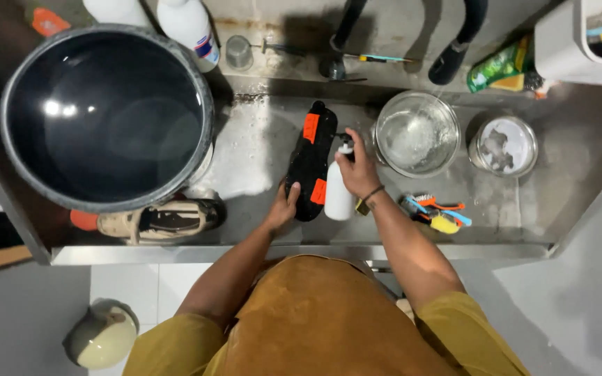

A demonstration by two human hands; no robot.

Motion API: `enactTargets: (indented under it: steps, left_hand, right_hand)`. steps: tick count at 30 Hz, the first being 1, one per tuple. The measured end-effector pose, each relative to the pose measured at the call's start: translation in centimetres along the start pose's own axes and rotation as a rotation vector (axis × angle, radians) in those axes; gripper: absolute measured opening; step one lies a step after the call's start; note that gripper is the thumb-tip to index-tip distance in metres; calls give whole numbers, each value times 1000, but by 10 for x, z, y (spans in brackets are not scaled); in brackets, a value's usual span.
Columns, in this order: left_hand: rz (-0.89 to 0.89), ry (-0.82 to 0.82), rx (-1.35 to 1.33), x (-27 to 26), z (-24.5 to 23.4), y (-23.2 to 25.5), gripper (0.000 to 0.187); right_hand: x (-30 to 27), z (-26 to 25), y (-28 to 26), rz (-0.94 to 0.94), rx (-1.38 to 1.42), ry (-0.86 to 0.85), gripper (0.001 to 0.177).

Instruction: The person scrubs a black and orange sneaker with a yellow sponge under running water in a stainless steel sink. They rinse the shoe, wipe their apron with a pink cloth, and continue scrubbing different areas of the shoe with the sponge and a brush.

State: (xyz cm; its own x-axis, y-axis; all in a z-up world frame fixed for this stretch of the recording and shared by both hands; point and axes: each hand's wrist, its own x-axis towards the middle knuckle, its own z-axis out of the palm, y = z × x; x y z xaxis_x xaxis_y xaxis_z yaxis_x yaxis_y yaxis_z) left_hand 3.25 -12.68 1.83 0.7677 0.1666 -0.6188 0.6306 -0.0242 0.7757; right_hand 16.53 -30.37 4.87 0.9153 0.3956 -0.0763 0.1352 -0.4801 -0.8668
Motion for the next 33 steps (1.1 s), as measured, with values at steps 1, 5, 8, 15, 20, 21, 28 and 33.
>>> enactTargets:
  steps: [1,5,8,15,20,21,28,33]
  left_hand:
    - [-36,-11,-7,-8,-2,9,94]
    - [-174,47,-122,-41,-7,51,98]
    - [-87,146,-355,-21,6,30,82]
    - [-25,160,-917,20,29,-20,50]
    - [-108,169,-1212,2,46,-3,69]
    - [-109,164,-1210,-2,51,5,69]
    - [-223,81,-1197,18,78,8,29]
    - [-166,108,-1225,34,93,1,30]
  right_hand:
    - [4,2,5,16,-30,50,58]
    - [-2,-3,5,-35,23,80,52]
    - [-48,-21,4,-144,90,33,68]
    - [-156,-128,141,23,245,528,90]
    - [-178,-256,192,294,-283,884,76]
    - [-180,-271,222,296,-284,888,76]
    - [-179,-314,311,541,-450,747,77]
    - [-137,-226,164,394,-849,745,90]
